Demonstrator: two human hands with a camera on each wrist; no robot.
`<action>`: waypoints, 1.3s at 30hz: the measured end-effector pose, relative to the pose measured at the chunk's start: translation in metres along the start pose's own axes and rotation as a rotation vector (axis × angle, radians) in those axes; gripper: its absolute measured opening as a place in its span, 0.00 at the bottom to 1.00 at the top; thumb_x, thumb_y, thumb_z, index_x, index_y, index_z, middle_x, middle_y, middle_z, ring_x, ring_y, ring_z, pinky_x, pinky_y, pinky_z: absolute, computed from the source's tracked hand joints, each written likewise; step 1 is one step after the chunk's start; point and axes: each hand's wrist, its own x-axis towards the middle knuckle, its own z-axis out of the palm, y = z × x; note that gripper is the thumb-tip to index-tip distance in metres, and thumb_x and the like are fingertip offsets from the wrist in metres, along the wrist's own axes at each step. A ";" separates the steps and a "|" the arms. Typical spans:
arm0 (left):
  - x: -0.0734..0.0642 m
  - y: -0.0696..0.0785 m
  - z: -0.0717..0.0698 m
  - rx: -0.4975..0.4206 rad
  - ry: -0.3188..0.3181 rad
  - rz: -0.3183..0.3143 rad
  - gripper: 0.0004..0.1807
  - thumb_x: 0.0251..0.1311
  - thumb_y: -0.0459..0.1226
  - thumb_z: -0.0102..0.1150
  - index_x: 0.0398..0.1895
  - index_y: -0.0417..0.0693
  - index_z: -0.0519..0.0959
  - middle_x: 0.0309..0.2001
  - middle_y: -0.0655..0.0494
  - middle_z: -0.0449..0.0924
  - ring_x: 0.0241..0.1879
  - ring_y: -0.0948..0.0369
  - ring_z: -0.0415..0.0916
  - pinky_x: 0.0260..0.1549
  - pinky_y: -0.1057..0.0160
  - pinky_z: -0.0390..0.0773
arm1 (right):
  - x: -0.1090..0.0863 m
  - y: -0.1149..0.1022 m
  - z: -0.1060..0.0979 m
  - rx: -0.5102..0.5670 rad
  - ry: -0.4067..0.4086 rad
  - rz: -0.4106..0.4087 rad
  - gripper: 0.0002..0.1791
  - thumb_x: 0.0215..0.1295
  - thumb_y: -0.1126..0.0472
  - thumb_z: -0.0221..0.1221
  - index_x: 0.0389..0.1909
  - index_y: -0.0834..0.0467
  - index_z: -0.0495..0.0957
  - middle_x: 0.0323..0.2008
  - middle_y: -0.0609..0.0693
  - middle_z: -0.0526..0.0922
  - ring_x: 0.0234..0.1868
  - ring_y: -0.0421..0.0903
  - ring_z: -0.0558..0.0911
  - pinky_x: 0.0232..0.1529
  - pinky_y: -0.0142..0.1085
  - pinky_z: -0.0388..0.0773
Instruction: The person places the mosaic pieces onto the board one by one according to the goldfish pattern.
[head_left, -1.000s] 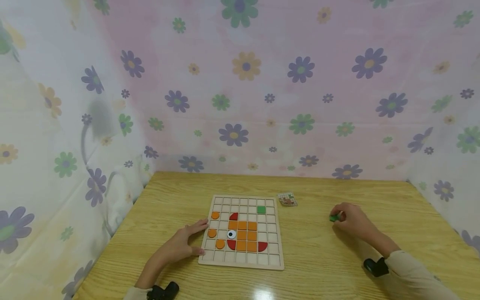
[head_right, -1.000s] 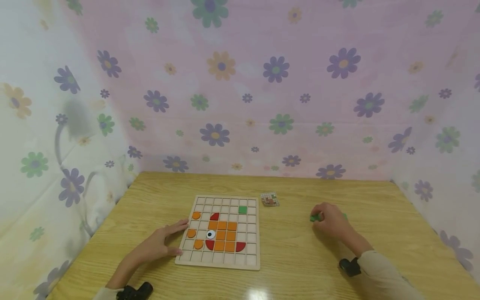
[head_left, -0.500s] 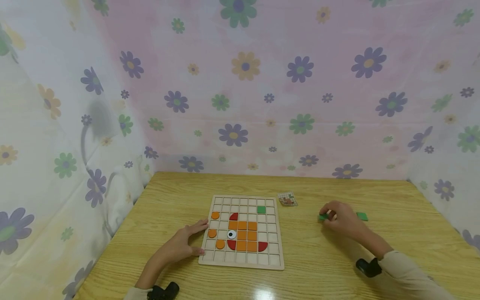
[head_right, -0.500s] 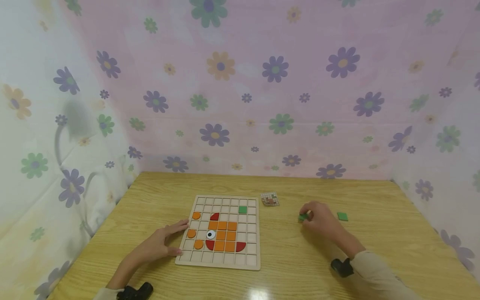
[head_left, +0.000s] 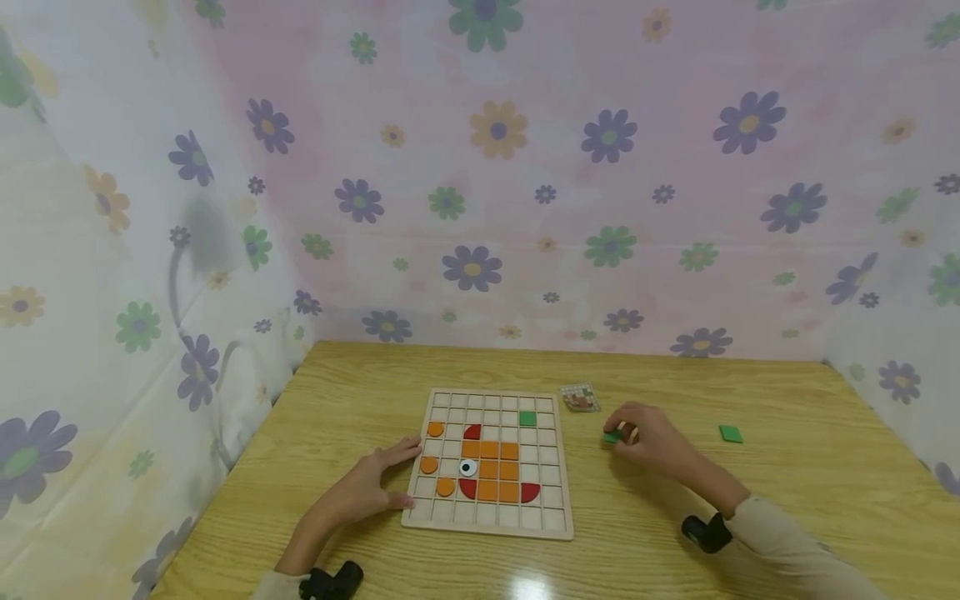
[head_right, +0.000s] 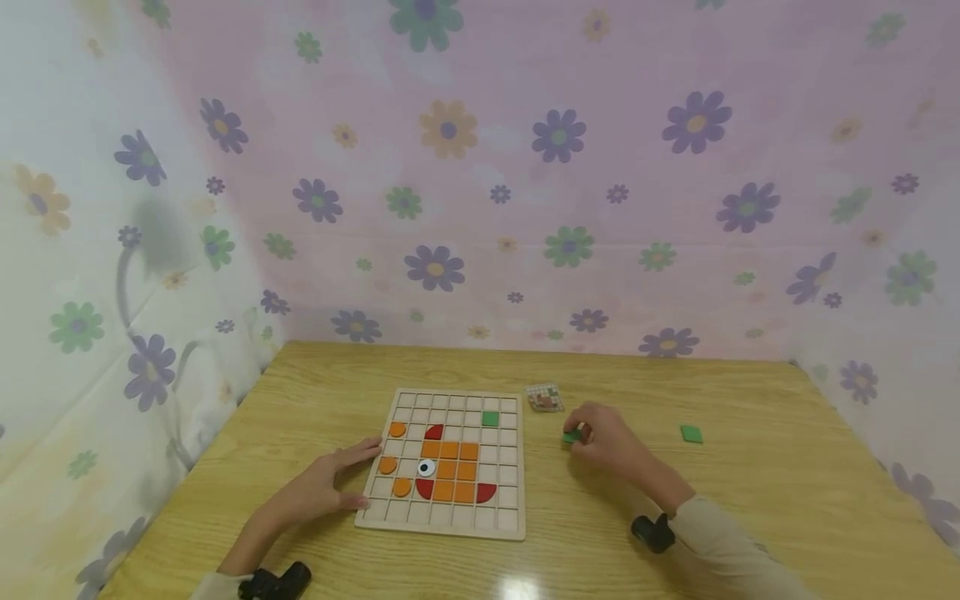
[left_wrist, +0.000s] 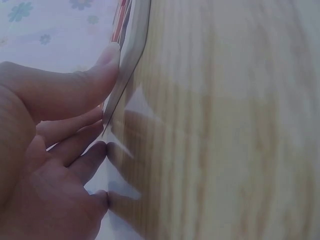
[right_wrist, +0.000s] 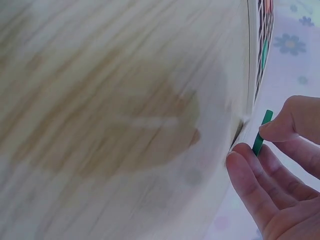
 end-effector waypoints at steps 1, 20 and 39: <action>0.000 0.000 0.000 -0.001 0.000 0.002 0.41 0.50 0.37 0.69 0.69 0.42 0.64 0.72 0.52 0.55 0.71 0.48 0.47 0.66 0.38 0.37 | 0.002 -0.002 0.002 0.004 -0.005 -0.006 0.10 0.52 0.76 0.60 0.34 0.60 0.81 0.36 0.52 0.78 0.28 0.38 0.77 0.24 0.30 0.77; -0.002 0.007 -0.001 -0.010 0.008 0.012 0.40 0.49 0.34 0.70 0.68 0.38 0.65 0.71 0.49 0.56 0.71 0.48 0.47 0.66 0.39 0.35 | 0.030 -0.024 0.027 0.063 -0.031 -0.073 0.10 0.50 0.75 0.59 0.31 0.60 0.81 0.52 0.75 0.73 0.30 0.41 0.81 0.22 0.29 0.76; -0.001 0.005 0.000 -0.001 0.009 0.004 0.40 0.49 0.35 0.70 0.68 0.40 0.65 0.71 0.51 0.56 0.71 0.49 0.48 0.66 0.38 0.36 | 0.057 -0.039 0.051 0.024 -0.057 -0.113 0.11 0.47 0.74 0.59 0.32 0.59 0.83 0.30 0.48 0.79 0.26 0.38 0.76 0.30 0.34 0.75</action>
